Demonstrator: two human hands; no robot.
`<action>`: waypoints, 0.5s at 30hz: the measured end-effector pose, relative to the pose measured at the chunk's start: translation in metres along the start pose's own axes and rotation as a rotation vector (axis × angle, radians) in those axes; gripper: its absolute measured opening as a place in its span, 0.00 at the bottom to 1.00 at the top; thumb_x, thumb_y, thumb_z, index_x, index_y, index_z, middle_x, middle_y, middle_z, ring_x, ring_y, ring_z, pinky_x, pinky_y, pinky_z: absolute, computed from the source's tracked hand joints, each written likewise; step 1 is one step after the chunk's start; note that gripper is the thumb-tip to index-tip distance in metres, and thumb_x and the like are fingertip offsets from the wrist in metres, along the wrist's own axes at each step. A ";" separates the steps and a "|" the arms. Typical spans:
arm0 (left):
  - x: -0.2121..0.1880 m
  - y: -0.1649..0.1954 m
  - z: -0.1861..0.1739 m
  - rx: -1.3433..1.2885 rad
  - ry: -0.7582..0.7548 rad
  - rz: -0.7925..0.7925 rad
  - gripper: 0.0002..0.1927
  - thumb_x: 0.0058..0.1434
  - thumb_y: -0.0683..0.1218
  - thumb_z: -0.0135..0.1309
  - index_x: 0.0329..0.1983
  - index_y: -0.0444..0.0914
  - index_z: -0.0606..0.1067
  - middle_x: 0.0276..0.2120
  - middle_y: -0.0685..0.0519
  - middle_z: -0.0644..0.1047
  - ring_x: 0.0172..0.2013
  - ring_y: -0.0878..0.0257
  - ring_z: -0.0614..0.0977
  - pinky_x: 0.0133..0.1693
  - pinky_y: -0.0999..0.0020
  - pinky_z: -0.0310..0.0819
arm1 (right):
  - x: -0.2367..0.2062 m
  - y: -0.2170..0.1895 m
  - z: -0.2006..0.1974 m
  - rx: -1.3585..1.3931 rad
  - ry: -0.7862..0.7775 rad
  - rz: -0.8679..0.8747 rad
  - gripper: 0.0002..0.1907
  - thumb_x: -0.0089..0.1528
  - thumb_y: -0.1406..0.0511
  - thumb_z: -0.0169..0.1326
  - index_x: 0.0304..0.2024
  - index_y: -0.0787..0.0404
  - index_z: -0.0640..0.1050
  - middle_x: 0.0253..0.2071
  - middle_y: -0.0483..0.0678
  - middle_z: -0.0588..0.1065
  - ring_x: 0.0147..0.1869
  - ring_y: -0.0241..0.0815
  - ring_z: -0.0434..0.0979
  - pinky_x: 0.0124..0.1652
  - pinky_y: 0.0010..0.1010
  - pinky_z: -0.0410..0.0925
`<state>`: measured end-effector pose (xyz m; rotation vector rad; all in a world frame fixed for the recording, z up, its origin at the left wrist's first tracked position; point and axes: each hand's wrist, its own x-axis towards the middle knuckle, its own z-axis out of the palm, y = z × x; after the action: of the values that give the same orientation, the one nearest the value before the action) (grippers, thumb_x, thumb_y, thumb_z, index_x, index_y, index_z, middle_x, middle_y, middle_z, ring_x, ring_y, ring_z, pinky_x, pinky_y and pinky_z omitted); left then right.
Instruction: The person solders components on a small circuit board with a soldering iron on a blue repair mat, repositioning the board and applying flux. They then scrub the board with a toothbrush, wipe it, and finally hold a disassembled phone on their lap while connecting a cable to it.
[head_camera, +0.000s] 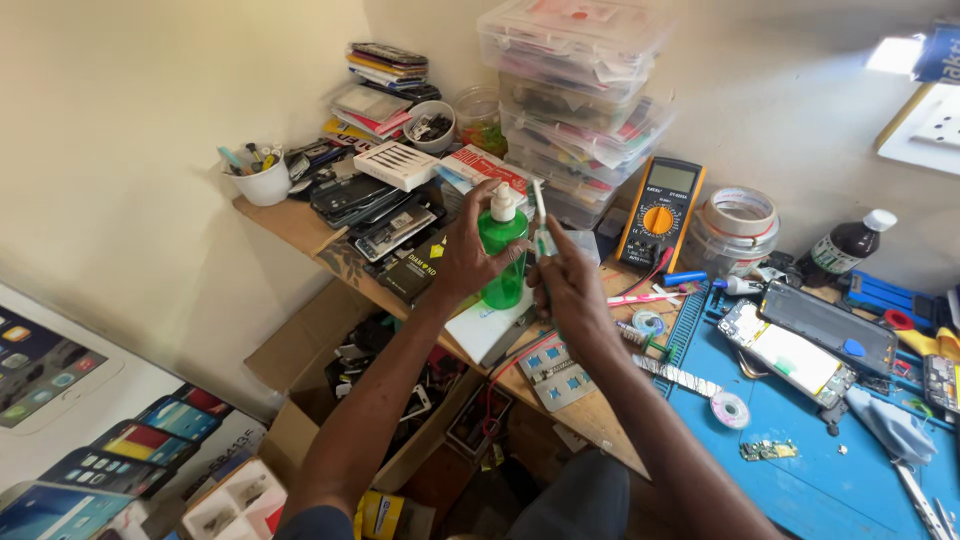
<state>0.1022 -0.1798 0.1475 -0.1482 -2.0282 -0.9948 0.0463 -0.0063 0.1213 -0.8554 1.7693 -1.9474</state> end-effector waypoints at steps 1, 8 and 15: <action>0.002 -0.002 0.003 0.001 0.039 0.076 0.47 0.58 0.55 0.68 0.75 0.39 0.57 0.61 0.43 0.74 0.61 0.48 0.79 0.63 0.55 0.73 | 0.003 -0.004 0.005 0.007 -0.011 0.008 0.33 0.70 0.67 0.43 0.77 0.55 0.53 0.30 0.43 0.71 0.25 0.29 0.65 0.23 0.23 0.63; 0.009 -0.021 0.018 -0.004 0.213 0.236 0.42 0.59 0.57 0.67 0.71 0.38 0.63 0.62 0.42 0.73 0.62 0.44 0.78 0.64 0.54 0.72 | 0.018 -0.007 0.030 0.089 -0.039 0.000 0.33 0.70 0.68 0.43 0.77 0.61 0.53 0.28 0.43 0.69 0.24 0.30 0.64 0.22 0.22 0.61; 0.008 -0.028 0.025 -0.026 0.249 0.176 0.36 0.62 0.54 0.65 0.69 0.38 0.65 0.59 0.44 0.76 0.60 0.46 0.80 0.62 0.54 0.75 | 0.030 0.000 0.024 0.420 -0.116 0.099 0.33 0.71 0.66 0.43 0.78 0.58 0.53 0.29 0.43 0.71 0.24 0.29 0.64 0.22 0.20 0.61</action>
<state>0.0693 -0.1833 0.1291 -0.2027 -1.7448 -0.8824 0.0392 -0.0438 0.1272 -0.7021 1.2457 -2.0510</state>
